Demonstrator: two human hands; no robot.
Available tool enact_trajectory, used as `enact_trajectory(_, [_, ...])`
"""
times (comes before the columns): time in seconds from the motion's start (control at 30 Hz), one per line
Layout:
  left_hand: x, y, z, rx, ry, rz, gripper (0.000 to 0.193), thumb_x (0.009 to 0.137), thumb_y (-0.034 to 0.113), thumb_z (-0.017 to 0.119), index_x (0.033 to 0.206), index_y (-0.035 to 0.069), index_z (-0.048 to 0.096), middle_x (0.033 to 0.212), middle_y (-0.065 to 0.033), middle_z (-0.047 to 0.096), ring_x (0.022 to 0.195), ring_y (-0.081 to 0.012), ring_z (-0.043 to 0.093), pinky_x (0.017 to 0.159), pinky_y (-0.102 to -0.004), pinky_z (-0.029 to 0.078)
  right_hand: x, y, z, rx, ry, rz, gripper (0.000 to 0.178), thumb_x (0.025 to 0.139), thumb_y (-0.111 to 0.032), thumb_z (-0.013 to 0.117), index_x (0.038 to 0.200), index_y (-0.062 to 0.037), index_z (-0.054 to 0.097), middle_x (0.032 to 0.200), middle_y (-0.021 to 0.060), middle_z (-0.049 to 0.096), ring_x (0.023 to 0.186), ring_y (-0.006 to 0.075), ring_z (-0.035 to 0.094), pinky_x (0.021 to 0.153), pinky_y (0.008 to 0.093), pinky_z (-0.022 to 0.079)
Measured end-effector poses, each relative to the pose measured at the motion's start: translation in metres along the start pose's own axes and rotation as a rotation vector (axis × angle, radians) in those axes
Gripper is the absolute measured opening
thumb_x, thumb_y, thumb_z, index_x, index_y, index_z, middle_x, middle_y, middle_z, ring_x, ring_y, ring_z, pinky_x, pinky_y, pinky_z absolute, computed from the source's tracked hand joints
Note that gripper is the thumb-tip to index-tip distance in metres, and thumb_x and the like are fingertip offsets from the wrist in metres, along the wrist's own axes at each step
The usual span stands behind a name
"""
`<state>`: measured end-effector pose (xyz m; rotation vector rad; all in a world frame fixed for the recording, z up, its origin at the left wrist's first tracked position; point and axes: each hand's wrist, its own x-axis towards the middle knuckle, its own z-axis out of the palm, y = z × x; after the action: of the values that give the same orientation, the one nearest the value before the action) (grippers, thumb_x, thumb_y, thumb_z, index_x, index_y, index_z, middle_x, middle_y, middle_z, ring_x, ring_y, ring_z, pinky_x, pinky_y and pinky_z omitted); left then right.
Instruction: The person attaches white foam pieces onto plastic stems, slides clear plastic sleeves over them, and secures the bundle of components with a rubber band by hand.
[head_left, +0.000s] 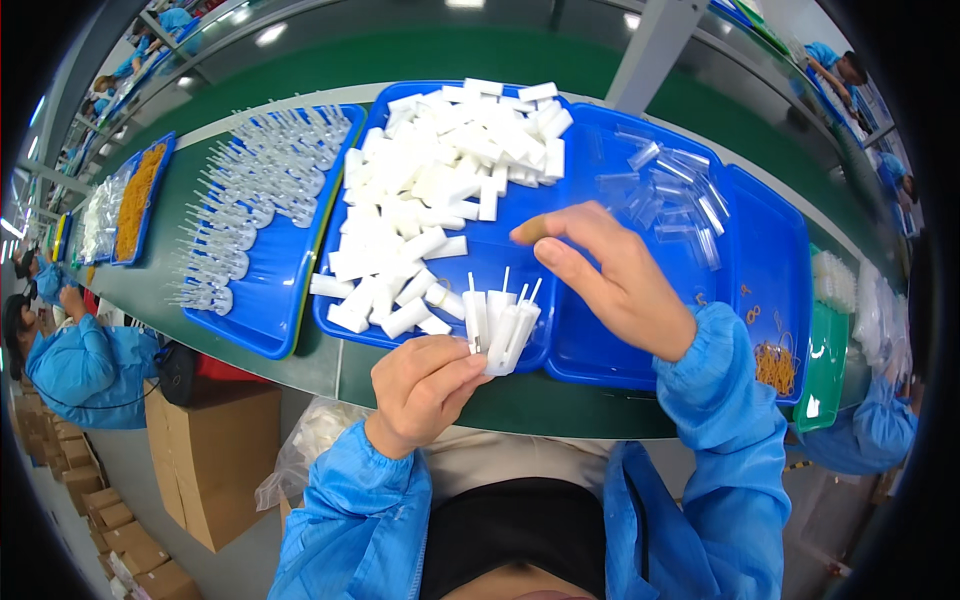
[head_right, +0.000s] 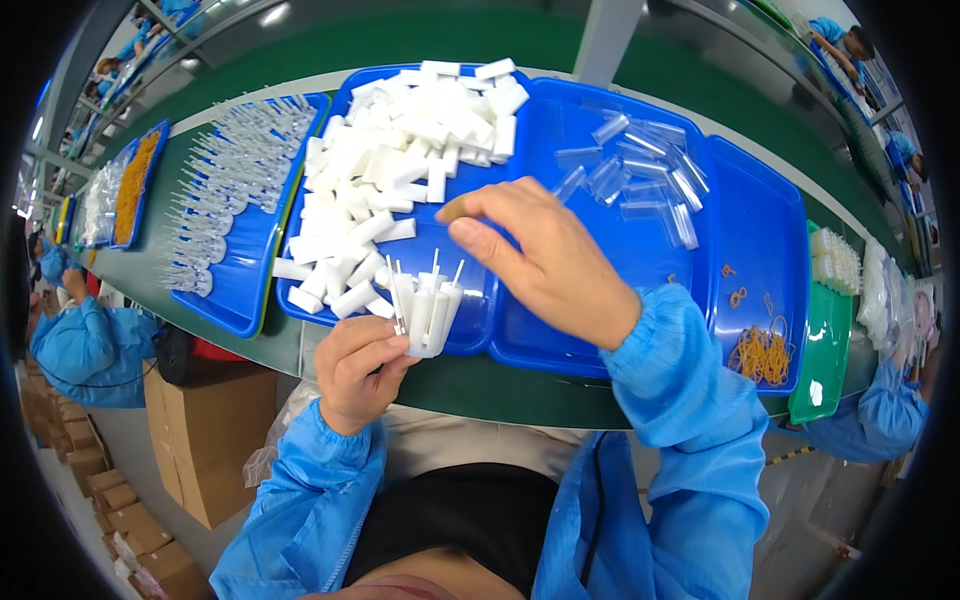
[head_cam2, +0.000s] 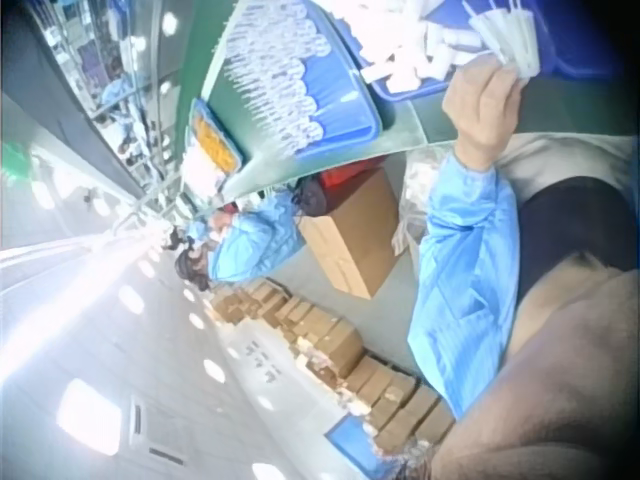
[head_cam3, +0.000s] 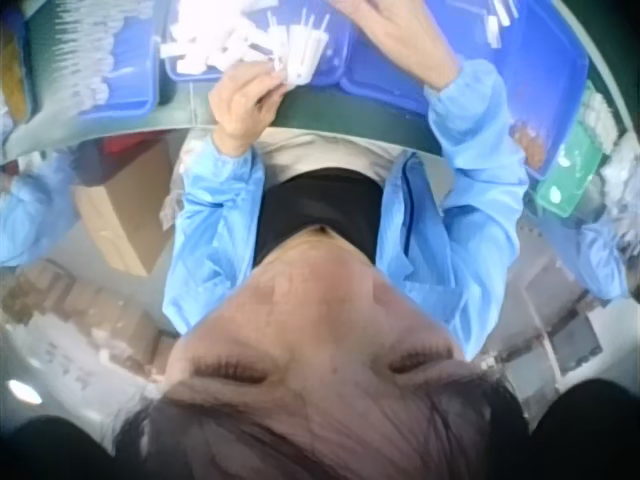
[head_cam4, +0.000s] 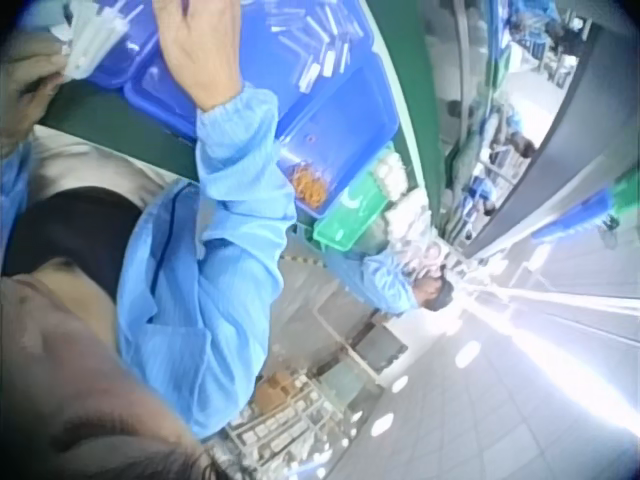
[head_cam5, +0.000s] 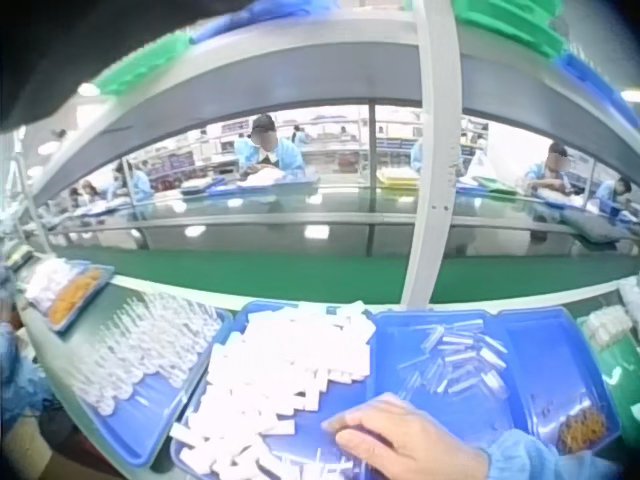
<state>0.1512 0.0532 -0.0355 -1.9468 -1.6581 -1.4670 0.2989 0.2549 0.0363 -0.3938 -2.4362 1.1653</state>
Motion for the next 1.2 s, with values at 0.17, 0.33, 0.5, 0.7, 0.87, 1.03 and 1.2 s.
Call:
enact_trajectory(0.17, [-0.017,-0.005,-0.014,0.06,0.08,-0.102,0.039,0.071,0.0,0.086,0.104,0.006,0.066,0.097,-0.0119,0.069,0.082,-0.0276,0.069,0.065,-0.0339,0.056,0.03,0.018,0.02,-0.4,-0.086,-0.255,0.019,0.087,-0.01,0.069,0.106,-0.0064,0.069,0.103,0.01,0.068,0.1,0.0311,0.061,0.088,0.0412,0.048])
enact_trajectory(0.33, [-0.029,-0.005,-0.022,0.194,0.22,-0.252,0.035,0.081,-0.003,0.078,0.11,0.003,0.062,0.106,-0.0137,0.063,0.094,-0.026,0.063,0.082,-0.0339,0.052,0.062,0.018,0.058,-0.625,-0.085,-0.479,0.012,0.08,-0.01,0.069,0.089,-0.0081,0.062,0.088,0.0052,0.064,0.093,0.0249,0.062,0.08,0.0376,0.049])
enact_trajectory(0.5, [-0.031,-0.008,-0.022,0.17,0.236,-0.276,0.031,0.085,-0.006,0.072,0.113,0.0,0.06,0.109,-0.0148,0.058,0.099,-0.0236,0.058,0.087,-0.0318,0.049,0.063,0.017,0.075,-0.884,-0.124,-0.486,0.01,0.084,-0.014,0.064,0.091,-0.0084,0.061,0.087,0.0052,0.066,0.086,0.021,0.065,0.078,0.0347,0.049])
enact_trajectory(0.7, [-0.028,-0.006,-0.023,0.188,0.206,-0.245,0.033,0.084,-0.005,0.075,0.113,0.001,0.06,0.108,-0.0149,0.059,0.098,-0.0247,0.06,0.086,-0.0327,0.05,0.042,0.017,0.062,-1.048,-0.232,-0.395,0.015,0.083,-0.012,0.063,0.097,-0.0072,0.059,0.084,0.0086,0.065,0.081,0.0233,0.066,0.07,0.0354,0.05])
enact_trajectory(0.87, [-0.017,-0.004,-0.017,0.22,0.149,-0.155,0.041,0.076,0.001,0.086,0.109,0.007,0.063,0.101,-0.0115,0.068,0.088,-0.0274,0.069,0.072,-0.0332,0.057,0.034,0.025,0.052,-0.883,-0.171,-0.363,0.02,0.082,-0.01,0.064,0.101,-0.0057,0.06,0.082,0.0104,0.065,0.08,0.0268,0.067,0.062,0.0379,0.051])
enact_trajectory(1.03, [0.001,0.005,-0.014,0.121,-0.057,-0.006,0.04,0.072,0.0,0.086,0.106,0.008,0.065,0.099,-0.0086,0.066,0.087,-0.0276,0.068,0.074,-0.0353,0.056,0.026,-0.001,0.012,0.045,0.066,0.188,0.029,0.087,-0.001,0.064,0.116,-0.0019,0.059,0.092,0.0105,0.071,0.08,0.0173,0.068,0.07,0.029,0.055])
enact_trajectory(1.2, [0.016,0.014,0.001,0.125,-0.114,0.158,0.035,0.069,0.005,0.077,0.104,0.008,0.077,0.094,-0.0043,0.068,0.085,-0.0201,0.066,0.067,-0.0289,0.055,0.001,-0.007,0.002,0.576,0.285,0.345,0.027,0.09,-0.002,0.063,0.117,0.0004,0.059,0.09,0.0095,0.072,0.081,0.0105,0.066,0.073,0.0251,0.053])
